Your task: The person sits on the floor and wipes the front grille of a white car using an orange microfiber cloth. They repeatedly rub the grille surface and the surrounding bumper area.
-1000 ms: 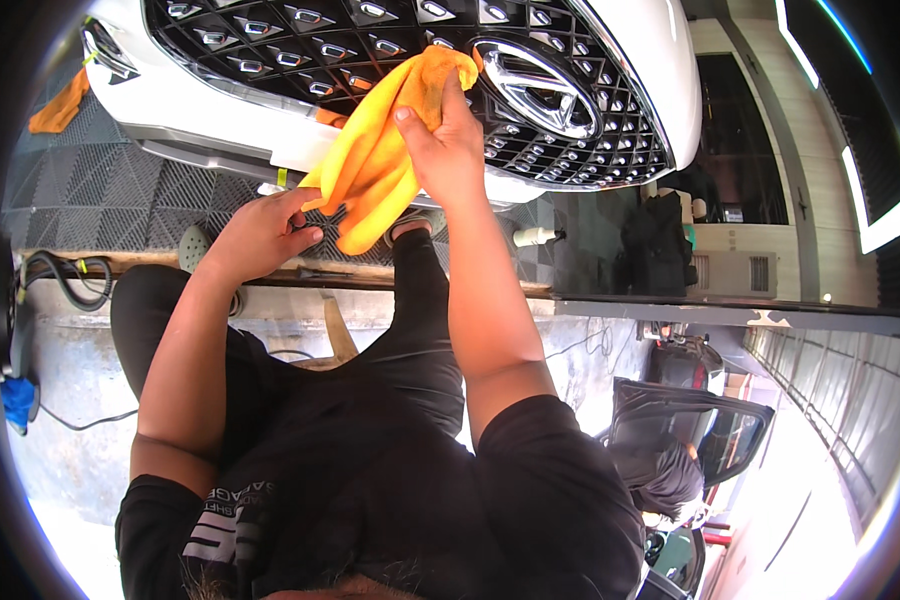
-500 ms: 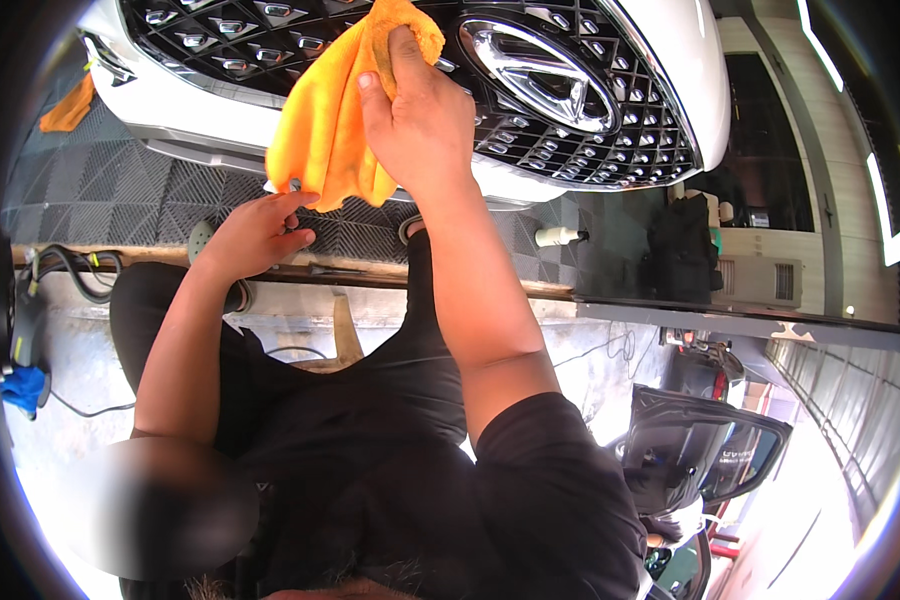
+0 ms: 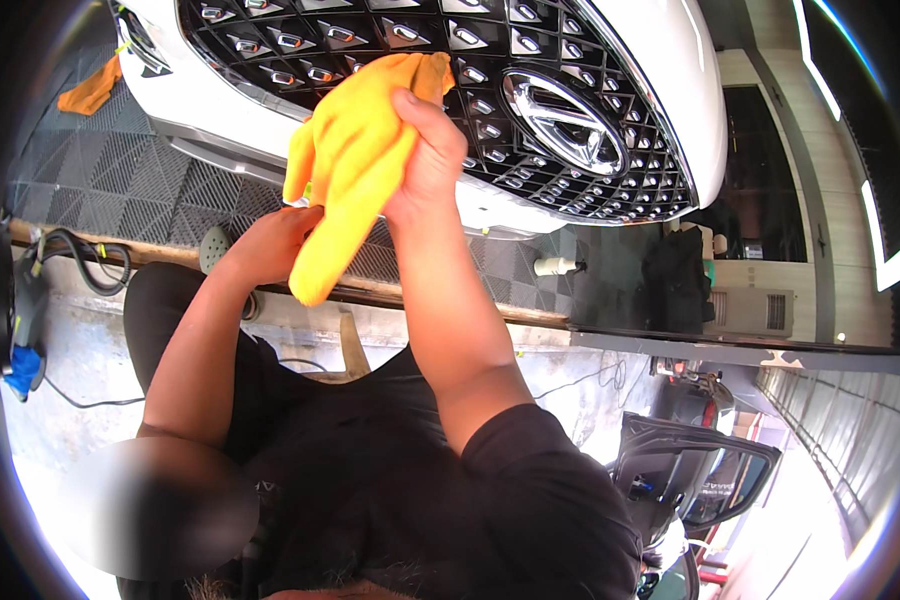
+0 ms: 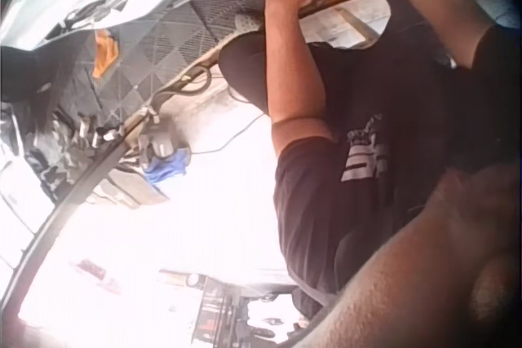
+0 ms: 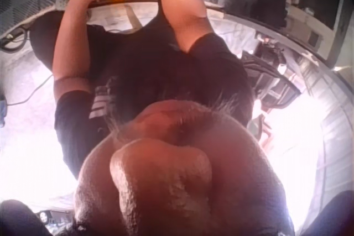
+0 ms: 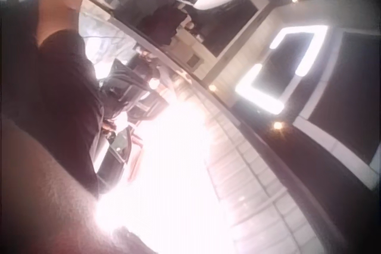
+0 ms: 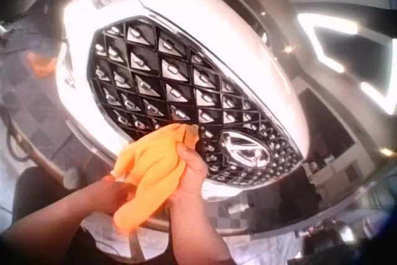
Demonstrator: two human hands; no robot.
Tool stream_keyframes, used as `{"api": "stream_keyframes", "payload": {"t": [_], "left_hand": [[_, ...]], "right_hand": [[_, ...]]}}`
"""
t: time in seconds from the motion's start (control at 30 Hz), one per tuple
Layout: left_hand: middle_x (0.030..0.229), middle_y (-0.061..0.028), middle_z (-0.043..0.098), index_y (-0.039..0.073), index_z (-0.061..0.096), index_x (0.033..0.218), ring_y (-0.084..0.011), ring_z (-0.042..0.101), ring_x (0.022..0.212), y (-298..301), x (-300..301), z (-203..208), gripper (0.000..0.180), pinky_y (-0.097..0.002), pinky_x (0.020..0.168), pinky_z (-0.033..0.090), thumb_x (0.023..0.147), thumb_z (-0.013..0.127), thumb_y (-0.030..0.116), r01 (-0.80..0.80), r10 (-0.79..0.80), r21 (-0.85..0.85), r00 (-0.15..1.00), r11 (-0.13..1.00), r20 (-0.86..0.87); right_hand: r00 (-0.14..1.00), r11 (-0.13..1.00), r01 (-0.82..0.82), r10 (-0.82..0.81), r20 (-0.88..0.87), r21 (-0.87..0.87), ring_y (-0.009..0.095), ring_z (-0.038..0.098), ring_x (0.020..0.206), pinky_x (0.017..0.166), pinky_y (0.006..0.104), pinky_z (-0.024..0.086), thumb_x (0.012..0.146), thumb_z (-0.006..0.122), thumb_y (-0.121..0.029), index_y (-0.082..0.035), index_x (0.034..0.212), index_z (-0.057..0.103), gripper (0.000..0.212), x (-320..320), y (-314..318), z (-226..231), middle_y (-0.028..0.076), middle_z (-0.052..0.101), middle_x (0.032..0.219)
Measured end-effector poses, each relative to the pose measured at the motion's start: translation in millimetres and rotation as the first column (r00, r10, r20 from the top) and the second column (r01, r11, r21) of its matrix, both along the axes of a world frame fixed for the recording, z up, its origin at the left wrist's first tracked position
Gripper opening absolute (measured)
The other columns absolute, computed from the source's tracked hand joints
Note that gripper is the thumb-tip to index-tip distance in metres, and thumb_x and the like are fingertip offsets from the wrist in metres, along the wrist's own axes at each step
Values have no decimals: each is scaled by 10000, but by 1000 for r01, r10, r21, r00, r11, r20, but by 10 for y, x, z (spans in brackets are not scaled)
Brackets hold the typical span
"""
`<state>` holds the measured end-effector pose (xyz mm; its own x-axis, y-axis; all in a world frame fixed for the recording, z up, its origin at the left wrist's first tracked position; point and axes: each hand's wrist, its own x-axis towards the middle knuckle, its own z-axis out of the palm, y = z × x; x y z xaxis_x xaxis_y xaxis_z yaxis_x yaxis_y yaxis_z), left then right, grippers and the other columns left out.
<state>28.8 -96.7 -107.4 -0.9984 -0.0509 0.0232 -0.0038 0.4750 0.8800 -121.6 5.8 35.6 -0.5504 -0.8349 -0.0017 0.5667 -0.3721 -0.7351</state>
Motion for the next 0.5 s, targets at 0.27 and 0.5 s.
{"api": "stream_keyframes", "payload": {"t": [0.27,0.5], "left_hand": [[1205,-169,717,100,658,1263,-354,676,1132,19,15,-163,417,-453,941,544,891,683,286,-29,16,-108,993,994,-118],[1385,-149,643,137,617,1372,-328,594,1297,23,-21,-212,493,-438,1083,460,935,667,362,-19,-5,-147,987,989,-159]], "right_hand": [[998,998,66,-66,-3,14,382,682,1111,1038,499,530,860,634,-146,48,1287,587,472,170,-104,91,214,685,1213],[969,969,248,-248,-21,13,341,713,1011,975,487,566,858,641,-111,25,1187,638,356,635,-288,14,162,721,1063]]}}
